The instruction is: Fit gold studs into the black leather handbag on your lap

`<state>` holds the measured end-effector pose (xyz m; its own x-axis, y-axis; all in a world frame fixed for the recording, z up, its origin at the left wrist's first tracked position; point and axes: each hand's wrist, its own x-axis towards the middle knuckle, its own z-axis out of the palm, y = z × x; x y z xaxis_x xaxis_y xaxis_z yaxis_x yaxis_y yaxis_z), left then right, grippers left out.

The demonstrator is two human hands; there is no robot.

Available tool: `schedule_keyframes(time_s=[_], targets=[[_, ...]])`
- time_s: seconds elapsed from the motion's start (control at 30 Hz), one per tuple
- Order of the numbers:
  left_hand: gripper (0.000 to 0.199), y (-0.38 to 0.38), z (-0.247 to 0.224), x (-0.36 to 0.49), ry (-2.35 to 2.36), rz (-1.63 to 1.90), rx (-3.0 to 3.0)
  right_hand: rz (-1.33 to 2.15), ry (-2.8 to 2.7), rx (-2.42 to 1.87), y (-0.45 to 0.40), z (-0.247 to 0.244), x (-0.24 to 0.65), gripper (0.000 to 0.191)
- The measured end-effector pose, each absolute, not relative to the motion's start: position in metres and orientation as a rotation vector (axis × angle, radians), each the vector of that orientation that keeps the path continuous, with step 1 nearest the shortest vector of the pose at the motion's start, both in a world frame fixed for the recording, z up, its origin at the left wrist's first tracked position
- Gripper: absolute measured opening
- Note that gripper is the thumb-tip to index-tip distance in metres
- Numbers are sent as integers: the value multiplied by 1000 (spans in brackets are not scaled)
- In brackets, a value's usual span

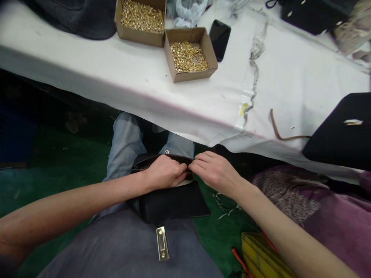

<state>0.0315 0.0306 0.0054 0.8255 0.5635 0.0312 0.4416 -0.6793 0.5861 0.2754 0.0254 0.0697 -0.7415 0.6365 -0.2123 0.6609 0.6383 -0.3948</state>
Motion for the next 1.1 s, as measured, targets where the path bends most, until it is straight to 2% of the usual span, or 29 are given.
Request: schedule_keyframes(time_s=[0.17,0.3,0.47,0.6,0.83,1.1], targets=[[33,39,24,19,676,210,2430,-1130,2810,1444,18,65,262,24],[29,43,45,-5,713,146,2415,-1316,2738,1695,14,69,239,17],[28,32,25,-35,770,68,2385,-1445,2771,1739,3,36,214,13],[23,25,2,-38,750,55,2379,-1322,2883,1571,-3,14,214,19],[25,27,1,-22,634,28,2592,-994,2880,1420,3,23,221,31],[14,24,-5,-18,550,-53,2651,-1038,2915,1230,21,20,223,28]])
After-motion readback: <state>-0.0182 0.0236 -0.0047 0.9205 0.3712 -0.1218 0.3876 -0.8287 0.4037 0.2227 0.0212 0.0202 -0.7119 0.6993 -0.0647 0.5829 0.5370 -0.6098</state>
